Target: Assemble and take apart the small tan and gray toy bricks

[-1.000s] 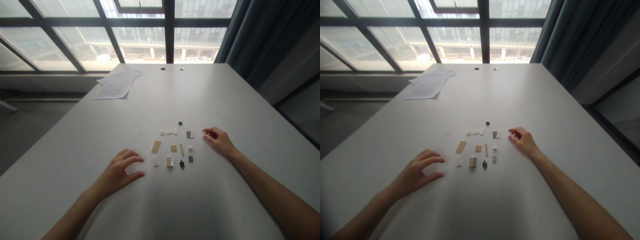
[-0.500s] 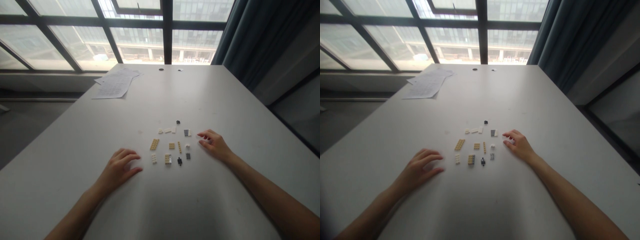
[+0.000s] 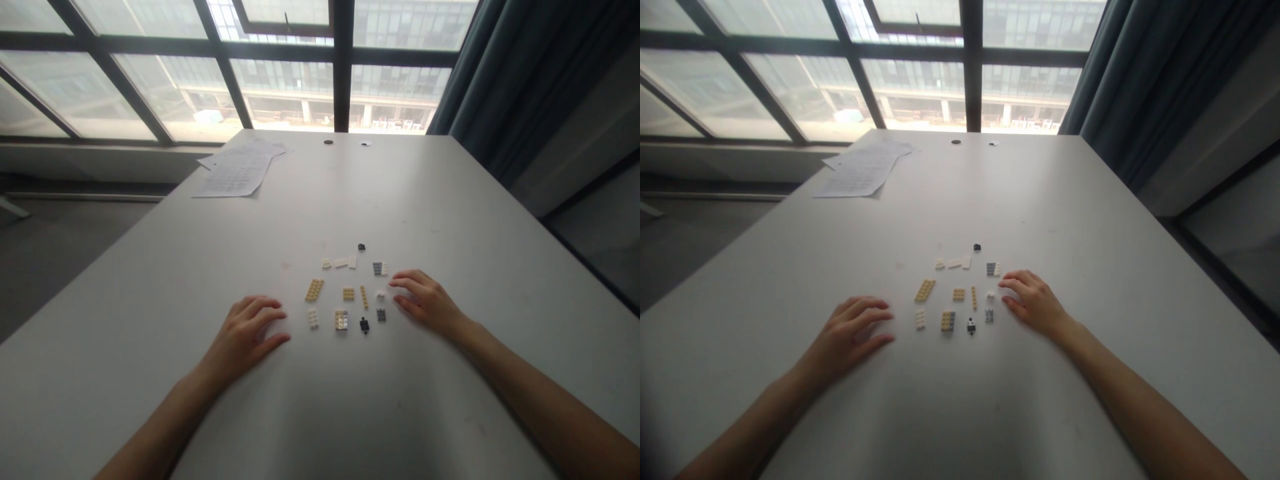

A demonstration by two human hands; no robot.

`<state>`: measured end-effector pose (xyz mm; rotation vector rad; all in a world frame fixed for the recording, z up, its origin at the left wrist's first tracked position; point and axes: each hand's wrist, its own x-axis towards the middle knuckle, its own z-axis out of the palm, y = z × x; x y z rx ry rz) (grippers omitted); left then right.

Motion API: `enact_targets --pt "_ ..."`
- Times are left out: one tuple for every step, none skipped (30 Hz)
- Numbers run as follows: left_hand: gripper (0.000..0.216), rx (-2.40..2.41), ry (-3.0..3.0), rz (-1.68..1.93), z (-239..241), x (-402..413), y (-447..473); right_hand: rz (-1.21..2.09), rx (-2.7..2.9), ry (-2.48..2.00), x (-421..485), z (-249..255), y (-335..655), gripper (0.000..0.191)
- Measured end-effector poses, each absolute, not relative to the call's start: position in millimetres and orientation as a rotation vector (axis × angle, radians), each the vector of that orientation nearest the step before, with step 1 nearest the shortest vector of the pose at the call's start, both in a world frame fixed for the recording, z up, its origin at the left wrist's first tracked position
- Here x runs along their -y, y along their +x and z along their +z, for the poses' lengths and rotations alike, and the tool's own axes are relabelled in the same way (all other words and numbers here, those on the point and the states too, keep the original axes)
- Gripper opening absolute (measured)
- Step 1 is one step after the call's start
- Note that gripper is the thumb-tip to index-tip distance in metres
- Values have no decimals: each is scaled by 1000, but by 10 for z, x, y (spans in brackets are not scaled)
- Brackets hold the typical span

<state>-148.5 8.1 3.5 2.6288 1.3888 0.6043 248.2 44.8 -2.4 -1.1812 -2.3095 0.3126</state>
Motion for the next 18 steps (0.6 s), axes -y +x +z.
enact_targets --pt "23 -1393 2631 607 33 -81 -1482 305 2311 -1178 -451 -22 2482 20" --pt "23 -1396 2633 610 31 -81 -1479 299 2308 -1176 -455 -21 2484 20" --pt "23 -1393 2636 609 28 -80 -1476 294 2303 -1175 -457 -19 2487 20" --pt "23 -1388 2640 606 24 -79 -1474 290 2299 -1173 -458 -17 2489 19" --pt "23 -1383 2644 602 20 -78 -1472 289 2295 -1170 -458 -16 2491 19" --pt "22 -1378 2649 598 14 -76 -1470 289 2294 -1166 -457 -15 2490 19" --pt "23 -1373 2653 591 8 -74 -1468 291 2295 -1163 -454 -14 2487 19" --pt "23 -1368 2657 586 2 -71 -1465 293 2298 -1160 -450 -14 2482 19" --pt "23 -1362 2662 580 -3 -69 -1462 294 2299 -1158 -447 -15 2476 19" --pt "23 -1355 2666 573 -7 -67 -1457 296 2300 -1156 -444 -16 2468 19" --pt "23 -1347 2670 564 -7 -66 -1452 296 2299 -1154 -442 -19 2459 19" --pt "23 -1340 2672 557 -4 -67 -1445 297 2297 -1152 -442 -22 2451 19" --pt "23 -1337 2670 552 3 -69 -1439 297 2295 -1150 -442 -27 2443 19" --pt "24 -1335 2668 550 15 -75 -1432 298 2295 -1147 -444 -32 2437 19" --pt "23 -1336 2663 549 31 -87 -1425 299 2296 -1143 -445 -37 2432 19" --pt "23 -1338 2657 548 50 -105 -1417 300 2297 -1139 -447 -42 2429 19" --pt "23 -1341 2652 542 72 -131 -1408 301 2299 -1135 -449 -47 2425 19" --pt "23 -1344 2645 531 93 -166 -1398 300 2299 -1132 -450 -50 2421 19"
